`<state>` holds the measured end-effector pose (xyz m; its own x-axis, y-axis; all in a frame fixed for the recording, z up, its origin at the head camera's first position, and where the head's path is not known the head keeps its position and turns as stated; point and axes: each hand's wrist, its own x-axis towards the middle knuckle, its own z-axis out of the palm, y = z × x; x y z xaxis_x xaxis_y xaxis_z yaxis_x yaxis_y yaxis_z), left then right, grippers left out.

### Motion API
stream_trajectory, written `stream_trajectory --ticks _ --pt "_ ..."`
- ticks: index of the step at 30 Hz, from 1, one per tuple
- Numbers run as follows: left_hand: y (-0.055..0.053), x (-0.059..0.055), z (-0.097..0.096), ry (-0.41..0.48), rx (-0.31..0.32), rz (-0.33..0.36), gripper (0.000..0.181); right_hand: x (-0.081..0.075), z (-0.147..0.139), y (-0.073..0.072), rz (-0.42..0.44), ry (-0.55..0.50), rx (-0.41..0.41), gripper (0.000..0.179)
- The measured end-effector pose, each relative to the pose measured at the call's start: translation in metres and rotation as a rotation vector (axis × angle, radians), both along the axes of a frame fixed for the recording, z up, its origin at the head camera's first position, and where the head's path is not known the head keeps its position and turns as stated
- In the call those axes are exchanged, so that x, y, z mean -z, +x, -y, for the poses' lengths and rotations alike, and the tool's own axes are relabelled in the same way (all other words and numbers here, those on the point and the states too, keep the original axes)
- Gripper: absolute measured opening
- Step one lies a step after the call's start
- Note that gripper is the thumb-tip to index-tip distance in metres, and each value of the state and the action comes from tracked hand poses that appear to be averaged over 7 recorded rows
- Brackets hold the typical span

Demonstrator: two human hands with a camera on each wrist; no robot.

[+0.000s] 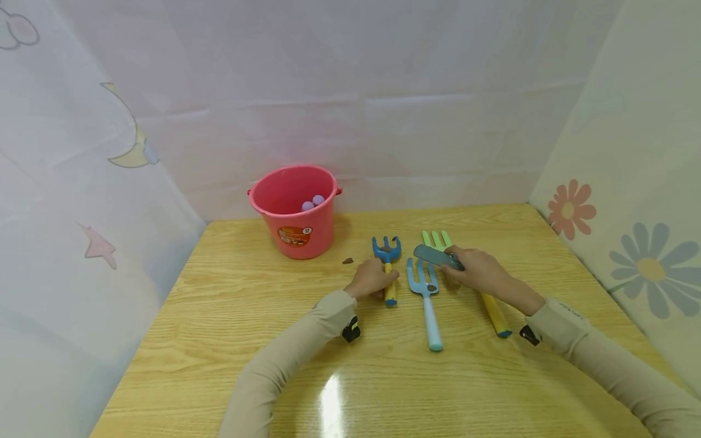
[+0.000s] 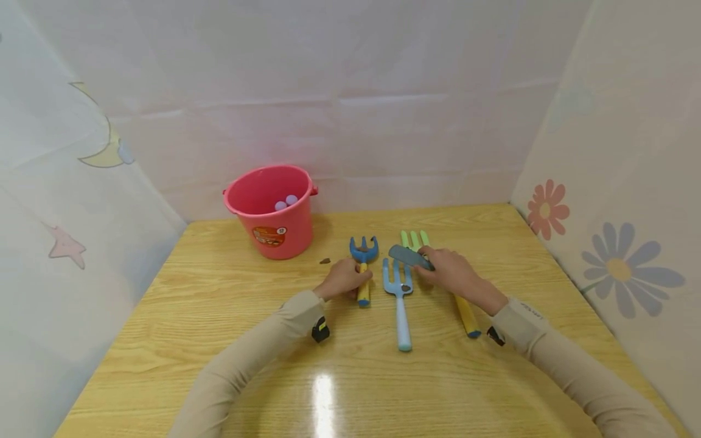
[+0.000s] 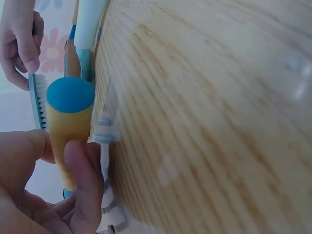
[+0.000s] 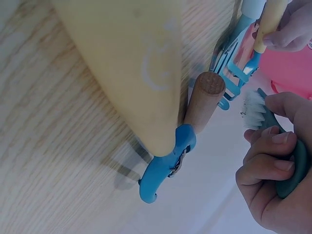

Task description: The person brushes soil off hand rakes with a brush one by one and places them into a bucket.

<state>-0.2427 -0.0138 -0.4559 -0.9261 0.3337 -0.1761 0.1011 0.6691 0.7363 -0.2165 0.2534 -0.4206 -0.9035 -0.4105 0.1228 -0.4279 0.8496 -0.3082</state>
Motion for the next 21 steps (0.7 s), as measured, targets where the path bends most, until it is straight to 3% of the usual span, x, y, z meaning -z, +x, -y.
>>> stream_trajectory --ticks 10,21 --pt "-0.0001 0.0014 -0.0013 -0.092 -0.003 -0.088 0.045 -0.0026 0.0019 0.0015 -0.005 0.002 0.001 0.044" --pt "0.0015 0.0014 -0.0031 -0.068 -0.008 -0.118 0.044 -0.0047 0.0043 0.0017 0.017 -0.008 0.006 0.043"
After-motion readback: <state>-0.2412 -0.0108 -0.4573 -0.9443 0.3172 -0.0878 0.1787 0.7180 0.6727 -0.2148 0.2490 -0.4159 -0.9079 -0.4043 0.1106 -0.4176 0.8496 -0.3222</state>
